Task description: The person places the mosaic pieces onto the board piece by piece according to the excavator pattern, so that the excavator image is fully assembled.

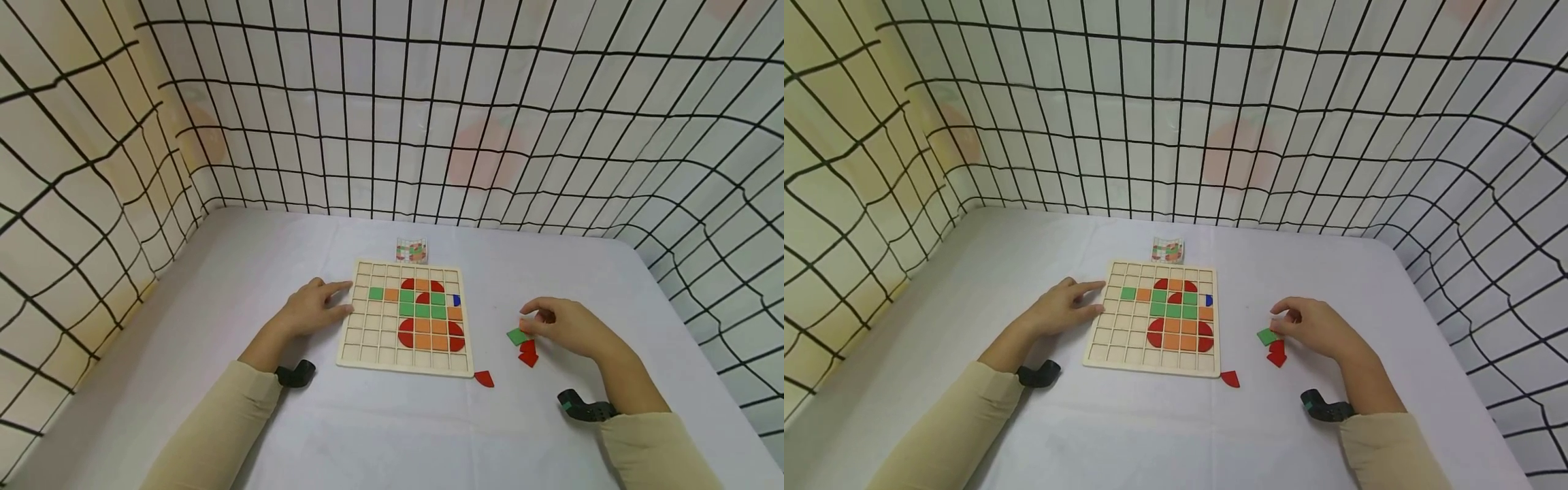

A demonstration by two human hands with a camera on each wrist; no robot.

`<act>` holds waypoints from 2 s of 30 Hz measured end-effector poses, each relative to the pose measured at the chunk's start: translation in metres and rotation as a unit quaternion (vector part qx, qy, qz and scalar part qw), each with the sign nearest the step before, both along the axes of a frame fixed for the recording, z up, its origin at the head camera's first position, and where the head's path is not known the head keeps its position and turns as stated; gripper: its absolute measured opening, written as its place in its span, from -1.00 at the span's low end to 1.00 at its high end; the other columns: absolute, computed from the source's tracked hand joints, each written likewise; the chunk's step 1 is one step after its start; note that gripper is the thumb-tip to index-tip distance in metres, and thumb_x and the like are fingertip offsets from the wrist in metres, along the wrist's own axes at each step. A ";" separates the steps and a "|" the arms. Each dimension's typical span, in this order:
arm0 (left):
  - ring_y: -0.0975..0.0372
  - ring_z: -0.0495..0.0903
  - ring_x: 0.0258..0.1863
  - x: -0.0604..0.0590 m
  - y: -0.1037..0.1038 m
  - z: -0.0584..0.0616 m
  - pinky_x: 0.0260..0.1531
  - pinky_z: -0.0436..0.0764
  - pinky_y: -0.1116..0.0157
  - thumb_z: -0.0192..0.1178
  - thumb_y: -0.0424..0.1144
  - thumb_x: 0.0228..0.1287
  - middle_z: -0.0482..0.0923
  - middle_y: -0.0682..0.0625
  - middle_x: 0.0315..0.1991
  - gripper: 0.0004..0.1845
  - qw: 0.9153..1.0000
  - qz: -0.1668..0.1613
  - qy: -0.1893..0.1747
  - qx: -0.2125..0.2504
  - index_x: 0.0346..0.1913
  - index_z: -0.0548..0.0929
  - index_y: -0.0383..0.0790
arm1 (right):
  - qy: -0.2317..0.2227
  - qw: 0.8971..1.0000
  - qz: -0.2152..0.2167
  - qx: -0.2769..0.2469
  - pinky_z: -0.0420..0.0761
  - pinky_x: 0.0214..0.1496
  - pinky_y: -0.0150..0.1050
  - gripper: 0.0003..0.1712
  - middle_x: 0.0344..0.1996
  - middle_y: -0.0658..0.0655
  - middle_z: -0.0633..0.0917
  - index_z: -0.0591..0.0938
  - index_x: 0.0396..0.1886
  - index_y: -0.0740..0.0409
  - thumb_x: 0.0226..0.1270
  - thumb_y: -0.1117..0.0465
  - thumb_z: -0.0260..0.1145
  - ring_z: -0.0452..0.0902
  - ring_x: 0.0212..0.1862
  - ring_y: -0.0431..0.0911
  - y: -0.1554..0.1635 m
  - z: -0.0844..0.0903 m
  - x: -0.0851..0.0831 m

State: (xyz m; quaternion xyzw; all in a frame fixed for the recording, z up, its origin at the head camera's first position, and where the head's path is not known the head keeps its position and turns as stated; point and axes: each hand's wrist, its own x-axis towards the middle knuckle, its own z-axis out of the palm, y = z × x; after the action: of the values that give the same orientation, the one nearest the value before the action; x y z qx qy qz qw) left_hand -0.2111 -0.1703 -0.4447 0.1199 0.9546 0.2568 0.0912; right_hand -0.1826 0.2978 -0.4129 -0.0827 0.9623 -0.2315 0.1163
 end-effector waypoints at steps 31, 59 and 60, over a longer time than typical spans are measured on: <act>0.12 0.38 -0.28 -0.001 0.000 -0.002 -0.34 0.29 0.24 0.21 0.13 0.40 0.46 -0.11 -0.15 -0.34 1.000 0.003 0.001 -0.001 0.49 0.44 0.04 | -0.045 0.999 0.017 -0.027 0.40 -0.29 -0.31 -0.72 -0.36 0.01 0.52 0.66 -0.21 -0.01 0.18 0.03 0.54 0.42 -0.22 -0.10 0.011 -0.017 0.022; 0.12 0.36 -0.29 -0.002 0.000 -0.001 -0.32 0.27 0.23 0.18 0.12 0.41 0.45 -0.11 -0.15 -0.35 1.000 -0.001 0.001 0.005 0.50 0.43 0.04 | -0.011 0.999 0.040 -0.010 0.48 -0.32 -0.34 -0.72 -0.39 -0.02 0.58 0.69 -0.12 0.03 0.24 0.07 0.53 0.47 -0.26 -0.11 -0.018 0.001 0.014; 0.12 0.36 -0.29 -0.002 0.000 0.000 -0.32 0.27 0.24 0.18 0.12 0.41 0.45 -0.11 -0.15 -0.35 1.000 -0.001 0.000 0.005 0.50 0.43 0.04 | -0.008 0.999 0.044 -0.009 0.48 -0.33 -0.33 -0.73 -0.40 -0.02 0.58 0.69 -0.12 0.03 0.24 0.08 0.52 0.47 -0.28 -0.11 -0.022 0.003 0.012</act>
State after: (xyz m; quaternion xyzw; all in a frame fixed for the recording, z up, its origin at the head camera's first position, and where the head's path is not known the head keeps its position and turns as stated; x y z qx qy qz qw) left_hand -0.2128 -0.1707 -0.4452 0.1216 0.9531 0.2618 0.0906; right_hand -0.1703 0.2762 -0.4097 -0.1241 0.9547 -0.2355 0.1333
